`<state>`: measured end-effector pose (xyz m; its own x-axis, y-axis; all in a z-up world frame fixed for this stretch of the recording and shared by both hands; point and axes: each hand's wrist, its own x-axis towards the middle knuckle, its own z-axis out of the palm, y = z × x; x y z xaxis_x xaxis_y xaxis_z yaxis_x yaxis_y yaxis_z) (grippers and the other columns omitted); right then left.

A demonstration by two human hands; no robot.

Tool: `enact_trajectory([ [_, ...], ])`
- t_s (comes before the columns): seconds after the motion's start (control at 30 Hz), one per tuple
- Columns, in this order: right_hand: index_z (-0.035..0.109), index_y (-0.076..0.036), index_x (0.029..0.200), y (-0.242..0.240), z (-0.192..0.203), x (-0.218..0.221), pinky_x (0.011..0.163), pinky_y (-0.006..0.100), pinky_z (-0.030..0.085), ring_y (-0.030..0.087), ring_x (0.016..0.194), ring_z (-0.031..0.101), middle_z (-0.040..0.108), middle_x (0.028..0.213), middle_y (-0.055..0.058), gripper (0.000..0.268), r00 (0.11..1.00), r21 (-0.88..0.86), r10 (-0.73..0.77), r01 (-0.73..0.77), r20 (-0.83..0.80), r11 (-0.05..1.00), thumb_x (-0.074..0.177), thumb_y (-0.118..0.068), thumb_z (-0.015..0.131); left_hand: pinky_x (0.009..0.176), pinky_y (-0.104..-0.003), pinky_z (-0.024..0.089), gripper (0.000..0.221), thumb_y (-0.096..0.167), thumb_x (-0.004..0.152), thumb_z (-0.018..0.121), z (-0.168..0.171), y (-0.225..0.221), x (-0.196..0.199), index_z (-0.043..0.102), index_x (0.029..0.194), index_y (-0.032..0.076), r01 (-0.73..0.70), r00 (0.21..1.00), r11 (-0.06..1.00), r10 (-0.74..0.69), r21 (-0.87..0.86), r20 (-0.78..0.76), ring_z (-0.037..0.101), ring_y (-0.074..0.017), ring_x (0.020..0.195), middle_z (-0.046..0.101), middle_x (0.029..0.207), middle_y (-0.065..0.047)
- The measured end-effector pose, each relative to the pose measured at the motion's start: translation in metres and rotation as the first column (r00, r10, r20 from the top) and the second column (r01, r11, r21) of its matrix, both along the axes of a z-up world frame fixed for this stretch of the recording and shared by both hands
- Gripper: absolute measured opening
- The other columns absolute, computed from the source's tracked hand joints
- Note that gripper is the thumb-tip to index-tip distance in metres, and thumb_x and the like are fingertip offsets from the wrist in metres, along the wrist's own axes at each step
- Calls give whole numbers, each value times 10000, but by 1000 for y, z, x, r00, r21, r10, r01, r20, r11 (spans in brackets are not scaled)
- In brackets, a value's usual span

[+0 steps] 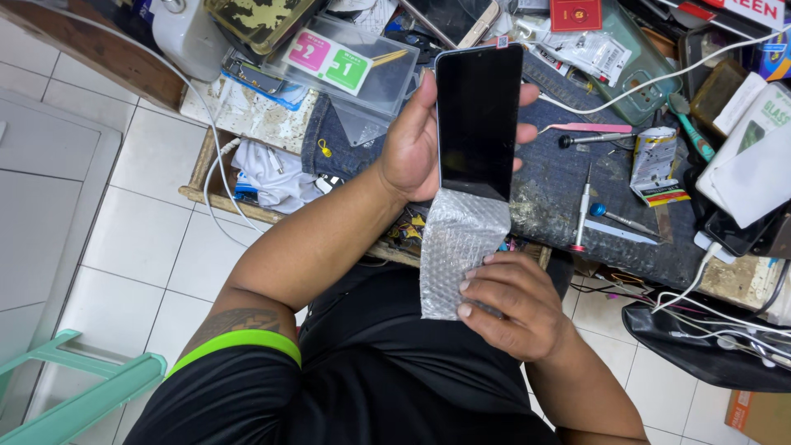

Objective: The person connects internal components of a mobile phone, presses the casing together, powers on the device, and wipes the screen surface with a white cloth.

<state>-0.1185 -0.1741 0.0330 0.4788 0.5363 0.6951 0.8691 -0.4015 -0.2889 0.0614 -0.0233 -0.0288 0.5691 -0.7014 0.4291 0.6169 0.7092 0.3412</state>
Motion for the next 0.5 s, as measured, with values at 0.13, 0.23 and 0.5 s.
enact_trajectory([
  [0.13,698,-74,1017,5,0,0,823,463,588,281,931,720,715,1012,126,176,1000,-8,25,-25,-5,1000,866,-89,788,1108,-521,544,740,647,1111,209,1,0,-4,211,1683,178,38,999,998,-36,-54,23,570,-352,1387,396,1623,-208],
  [0.23,697,-70,1024,7,-2,3,820,462,584,286,926,718,713,1015,132,181,999,-5,41,-42,-18,999,867,-93,784,1122,-524,533,752,654,1114,197,-1,2,-2,224,1656,133,45,997,999,-44,-29,59,563,-363,1398,388,1631,-220],
  [0.5,697,-69,1036,13,-8,3,833,454,589,288,942,721,715,1019,129,187,997,-25,51,-53,-55,998,882,-80,801,1132,-515,530,761,656,1118,176,-10,4,-1,228,1654,118,84,996,996,-84,-32,15,572,-351,1399,386,1641,-206],
])
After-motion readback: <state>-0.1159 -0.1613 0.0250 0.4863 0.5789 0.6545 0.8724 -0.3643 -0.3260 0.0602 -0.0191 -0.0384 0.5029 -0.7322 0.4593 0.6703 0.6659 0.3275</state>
